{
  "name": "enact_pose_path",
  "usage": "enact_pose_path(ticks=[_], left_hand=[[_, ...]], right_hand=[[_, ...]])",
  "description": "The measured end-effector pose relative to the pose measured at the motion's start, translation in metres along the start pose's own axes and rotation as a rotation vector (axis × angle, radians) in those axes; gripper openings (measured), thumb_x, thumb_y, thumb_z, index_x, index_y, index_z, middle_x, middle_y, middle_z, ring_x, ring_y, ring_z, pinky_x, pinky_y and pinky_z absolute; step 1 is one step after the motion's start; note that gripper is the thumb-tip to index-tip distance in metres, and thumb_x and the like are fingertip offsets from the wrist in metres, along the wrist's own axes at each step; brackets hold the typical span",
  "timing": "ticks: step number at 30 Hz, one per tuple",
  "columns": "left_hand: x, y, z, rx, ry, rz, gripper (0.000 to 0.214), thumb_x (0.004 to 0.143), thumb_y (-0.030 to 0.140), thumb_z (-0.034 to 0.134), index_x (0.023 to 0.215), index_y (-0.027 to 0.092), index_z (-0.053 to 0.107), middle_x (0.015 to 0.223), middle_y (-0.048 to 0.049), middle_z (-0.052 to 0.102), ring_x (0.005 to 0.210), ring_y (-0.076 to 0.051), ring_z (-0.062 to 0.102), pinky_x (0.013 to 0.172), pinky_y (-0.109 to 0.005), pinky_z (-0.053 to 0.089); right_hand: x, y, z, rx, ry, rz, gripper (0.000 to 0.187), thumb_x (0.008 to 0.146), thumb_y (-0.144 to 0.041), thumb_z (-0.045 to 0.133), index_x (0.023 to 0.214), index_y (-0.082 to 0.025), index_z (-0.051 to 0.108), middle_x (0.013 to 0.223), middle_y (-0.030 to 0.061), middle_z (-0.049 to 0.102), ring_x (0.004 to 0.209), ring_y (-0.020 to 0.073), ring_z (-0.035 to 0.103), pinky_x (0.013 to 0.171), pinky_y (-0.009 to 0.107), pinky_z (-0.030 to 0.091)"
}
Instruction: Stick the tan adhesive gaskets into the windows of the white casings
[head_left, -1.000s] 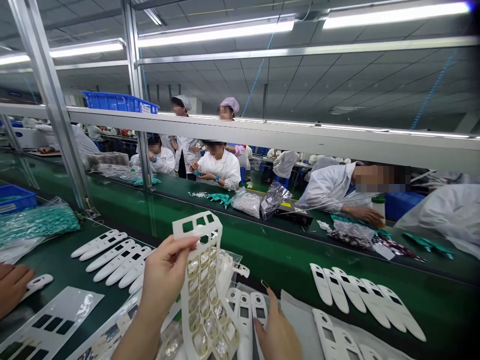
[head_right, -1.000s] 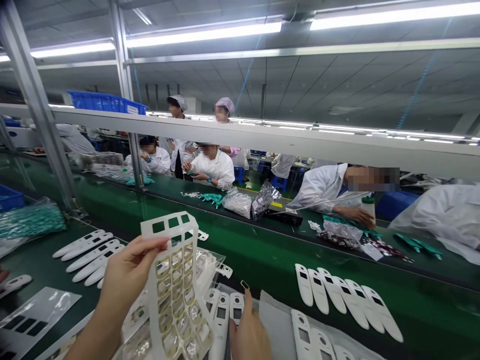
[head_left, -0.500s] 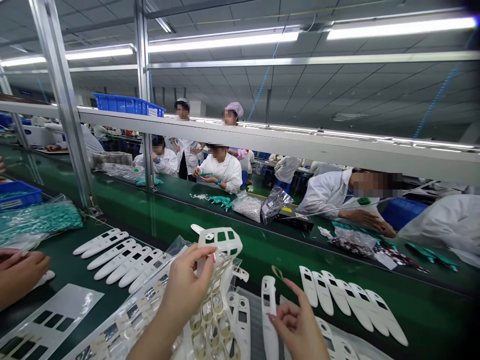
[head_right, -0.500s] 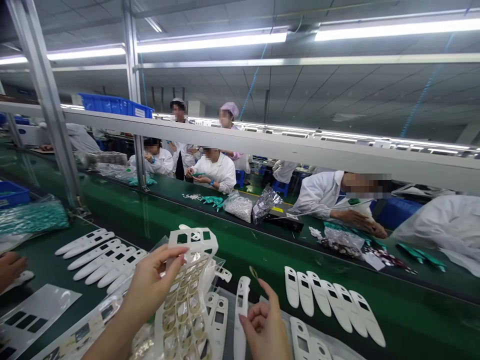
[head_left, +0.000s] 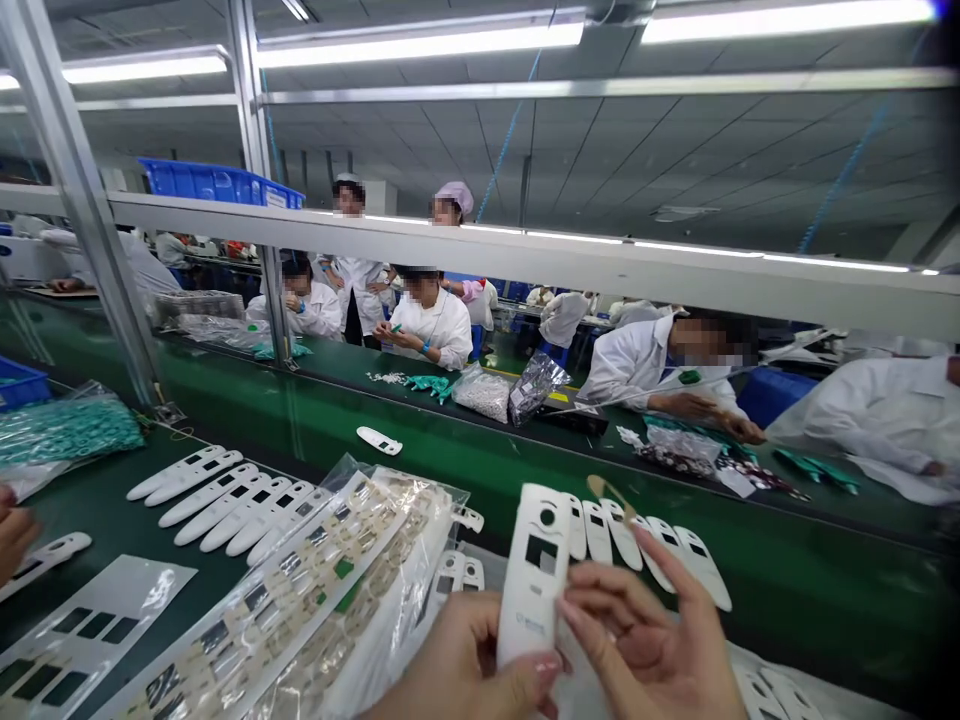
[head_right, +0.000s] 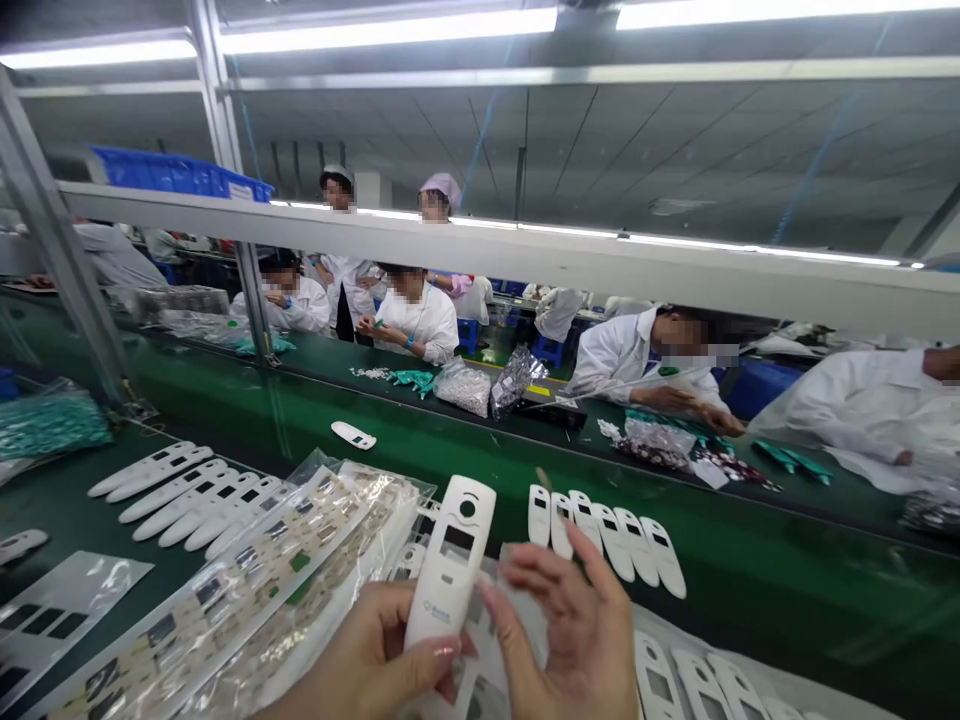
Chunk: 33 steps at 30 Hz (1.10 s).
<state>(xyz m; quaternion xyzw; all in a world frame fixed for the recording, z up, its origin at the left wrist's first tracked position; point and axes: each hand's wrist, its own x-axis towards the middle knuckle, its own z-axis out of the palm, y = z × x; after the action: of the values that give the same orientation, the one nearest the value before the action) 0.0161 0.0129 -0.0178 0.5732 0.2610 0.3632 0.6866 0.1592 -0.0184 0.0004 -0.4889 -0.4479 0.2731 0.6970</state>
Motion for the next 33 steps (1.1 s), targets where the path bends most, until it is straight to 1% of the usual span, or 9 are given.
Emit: enact_pose_path(ticks=[3,6,9,13,17,21,25,30,33], left_hand=[[-0.003,0.001,0.002,-0.057,0.086,-0.080,0.048,0.072,0.052,0.076,0.091,0.008,0.074,0.077,-0.0064,0.067,0.069,-0.014,0.061,0.067,-0.023,0.050],[-0.006,0.005,0.004,-0.062,0.044,-0.102,0.037,0.074,0.044,0.076,0.089,0.010,0.076,0.090,-0.0075,0.067,0.073,-0.014,0.061,0.065,-0.022,0.050],[-0.010,0.008,0.004,-0.080,-0.012,-0.134,0.032,0.076,0.040,0.075,0.091,0.012,0.076,0.095,-0.0068,0.065,0.075,-0.014,0.060,0.064,-0.021,0.048],[-0.014,0.010,0.001,-0.024,-0.082,-0.224,0.030,0.078,0.037,0.072,0.092,0.011,0.073,0.084,-0.0040,0.061,0.072,-0.013,0.055,0.062,-0.021,0.042],[-0.014,0.014,-0.003,0.140,-0.150,-0.234,0.026,0.077,0.036,0.069,0.084,0.010,0.071,0.078,-0.0035,0.059,0.067,-0.012,0.050,0.058,-0.021,0.036],[-0.012,0.011,-0.001,0.229,-0.201,-0.236,0.030,0.082,0.039,0.063,0.076,0.010,0.067,0.072,-0.0038,0.059,0.064,-0.012,0.049,0.057,-0.021,0.036],[-0.012,0.007,0.002,0.190,-0.252,-0.296,0.034,0.084,0.044,0.062,0.084,0.010,0.067,0.072,-0.0039,0.061,0.063,-0.012,0.052,0.058,-0.020,0.039],[-0.011,0.012,0.002,0.146,-0.236,-0.304,0.037,0.084,0.045,0.062,0.090,0.009,0.067,0.069,-0.0022,0.059,0.060,-0.009,0.051,0.055,-0.016,0.042],[-0.010,0.016,0.001,0.139,-0.219,-0.327,0.035,0.083,0.043,0.063,0.092,0.009,0.067,0.070,-0.0026,0.058,0.060,-0.010,0.053,0.054,-0.017,0.047]], right_hand=[[0.003,-0.001,-0.013,-0.157,0.174,-0.304,0.055,0.071,-0.025,0.080,0.121,-0.025,0.055,0.096,0.0051,0.060,0.088,0.0190,0.061,0.078,0.032,0.054],[0.001,-0.008,-0.027,-0.215,0.175,-0.433,0.016,0.074,-0.019,0.076,0.086,-0.022,0.066,0.094,0.0066,0.056,0.091,0.0195,0.056,0.070,0.027,0.051],[-0.001,-0.012,-0.035,-0.149,0.011,-0.277,0.011,0.078,-0.023,0.074,0.072,-0.021,0.065,0.093,0.0080,0.055,0.091,0.0213,0.059,0.062,0.026,0.053],[0.003,-0.011,-0.044,-0.053,-0.081,-0.058,0.014,0.080,-0.031,0.072,0.071,-0.021,0.067,0.103,0.0080,0.056,0.101,0.0233,0.061,0.073,0.027,0.057],[0.008,-0.010,-0.055,-0.063,-0.105,0.006,0.013,0.082,-0.030,0.070,0.074,-0.021,0.067,0.119,0.0094,0.059,0.117,0.0270,0.058,0.083,0.029,0.056],[0.005,-0.012,-0.055,-0.019,-0.241,0.085,0.013,0.082,-0.031,0.069,0.077,-0.020,0.066,0.113,0.0114,0.068,0.099,0.0252,0.068,0.071,0.028,0.059],[0.001,-0.015,-0.044,-0.011,-0.349,0.161,0.015,0.085,-0.034,0.066,0.078,-0.021,0.064,0.114,0.0104,0.069,0.097,0.0232,0.069,0.073,0.029,0.059],[0.006,-0.014,-0.048,-0.091,-0.376,0.104,0.016,0.080,-0.034,0.071,0.072,-0.020,0.066,0.111,0.0098,0.066,0.101,0.0251,0.066,0.075,0.031,0.059],[0.010,-0.014,-0.054,-0.128,-0.448,0.125,0.017,0.078,-0.034,0.072,0.069,-0.020,0.067,0.099,0.0083,0.062,0.086,0.0215,0.067,0.065,0.028,0.058]])
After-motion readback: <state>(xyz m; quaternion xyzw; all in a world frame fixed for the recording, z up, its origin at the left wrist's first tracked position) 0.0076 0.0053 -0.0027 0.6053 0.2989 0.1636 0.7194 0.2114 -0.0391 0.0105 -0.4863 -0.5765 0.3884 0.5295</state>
